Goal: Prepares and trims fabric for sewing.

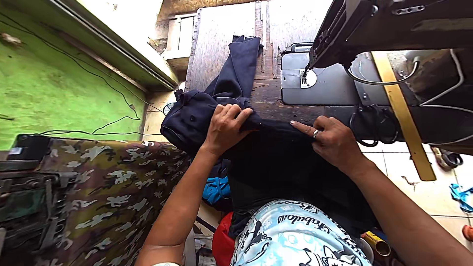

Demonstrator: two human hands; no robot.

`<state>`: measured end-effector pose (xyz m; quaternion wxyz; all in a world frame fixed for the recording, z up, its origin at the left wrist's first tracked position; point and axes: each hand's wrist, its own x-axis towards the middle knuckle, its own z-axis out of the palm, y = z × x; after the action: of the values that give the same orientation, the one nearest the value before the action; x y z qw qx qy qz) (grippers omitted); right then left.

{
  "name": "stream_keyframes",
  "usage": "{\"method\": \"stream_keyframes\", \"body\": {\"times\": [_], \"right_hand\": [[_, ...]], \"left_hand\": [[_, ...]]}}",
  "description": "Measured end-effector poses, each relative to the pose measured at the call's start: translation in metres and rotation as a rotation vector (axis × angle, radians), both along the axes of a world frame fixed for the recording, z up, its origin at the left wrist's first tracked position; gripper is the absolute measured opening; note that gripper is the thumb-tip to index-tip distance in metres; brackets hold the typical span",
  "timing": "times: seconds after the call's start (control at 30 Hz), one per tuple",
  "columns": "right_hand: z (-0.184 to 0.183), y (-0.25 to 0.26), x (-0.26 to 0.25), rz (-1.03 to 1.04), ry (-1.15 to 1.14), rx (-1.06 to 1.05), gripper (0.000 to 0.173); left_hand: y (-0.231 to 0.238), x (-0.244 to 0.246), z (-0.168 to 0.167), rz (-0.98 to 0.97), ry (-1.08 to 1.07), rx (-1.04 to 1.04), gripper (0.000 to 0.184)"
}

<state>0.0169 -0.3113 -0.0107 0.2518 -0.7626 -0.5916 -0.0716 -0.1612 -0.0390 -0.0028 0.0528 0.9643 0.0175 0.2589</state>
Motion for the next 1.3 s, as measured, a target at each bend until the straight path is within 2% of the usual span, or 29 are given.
{"method": "stream_keyframes", "body": {"times": [0.07, 0.13, 0.2, 0.27, 0.33, 0.37, 0.43, 0.5, 0.57, 0.63, 0.73, 0.83, 0.93, 1.0, 1.07, 1.13, 1.17, 1.3], "right_hand": [[0.01, 0.006, 0.001, -0.025, -0.077, 0.084, 0.049], [0.011, 0.013, 0.005, -0.061, -0.124, 0.09, 0.048], [0.005, 0.016, 0.013, -0.06, -0.047, -0.087, 0.052], [0.004, 0.019, 0.02, -0.036, 0.086, -0.268, 0.062], [0.018, 0.021, 0.021, -0.015, 0.212, -0.387, 0.076], [0.026, 0.024, 0.019, -0.004, 0.274, -0.408, 0.077], [0.03, 0.039, 0.015, 0.004, 0.35, -0.355, 0.072], [0.024, 0.061, 0.007, 0.004, 0.429, -0.213, 0.055], [0.019, 0.082, 0.001, 0.027, 0.548, -0.071, 0.033], [0.015, 0.093, -0.002, 0.079, 0.706, -0.016, 0.021], [0.005, 0.099, -0.003, 0.106, 0.865, 0.023, 0.014], [0.002, 0.096, -0.002, 0.098, 0.947, 0.051, 0.012], [-0.001, 0.095, -0.004, 0.077, 0.999, 0.094, 0.011], [-0.002, 0.095, -0.005, 0.058, 1.008, 0.113, 0.01], [-0.004, 0.094, -0.007, 0.06, 0.998, 0.128, 0.01], [-0.006, 0.094, -0.008, 0.086, 1.005, 0.148, 0.009], [-0.006, 0.093, -0.007, 0.111, 1.011, 0.153, 0.009], [-0.007, 0.09, -0.003, 0.188, 1.044, 0.159, 0.008]], "left_hand": [[0.009, 0.01, 0.02, -0.01, -0.125, 0.035, 0.035], [0.017, 0.023, 0.032, 0.012, -0.149, 0.075, 0.037], [0.021, 0.031, 0.022, -0.003, -0.039, 0.06, 0.041], [0.028, 0.031, 0.004, -0.055, 0.057, -0.013, 0.04], [0.031, 0.027, -0.008, -0.09, 0.064, -0.081, 0.043], [0.031, 0.025, -0.01, -0.102, 0.052, -0.107, 0.047], [0.028, 0.025, -0.011, -0.116, 0.031, -0.126, 0.056], [0.026, 0.026, -0.012, -0.137, -0.005, -0.121, 0.058], [0.025, 0.026, -0.013, -0.173, -0.079, -0.13, 0.05], [0.023, 0.024, -0.015, -0.216, -0.198, -0.127, 0.032], [0.016, 0.014, -0.015, -0.245, -0.281, -0.055, 0.01], [0.006, 0.003, -0.015, -0.206, -0.3, -0.015, 0.012], [-0.014, -0.007, -0.011, 0.005, -0.373, -0.019, 0.011], [-0.045, -0.008, -0.002, 0.249, -0.349, -0.164, 0.013], [-0.073, -0.005, 0.009, 0.402, -0.164, -0.537, 0.023], [-0.086, 0.003, 0.011, 0.43, -0.101, -0.999, 0.021], [-0.089, 0.007, 0.011, 0.445, -0.12, -1.15, 0.019], [-0.087, 0.018, 0.01, 0.44, -0.202, -1.454, 0.011]]}}
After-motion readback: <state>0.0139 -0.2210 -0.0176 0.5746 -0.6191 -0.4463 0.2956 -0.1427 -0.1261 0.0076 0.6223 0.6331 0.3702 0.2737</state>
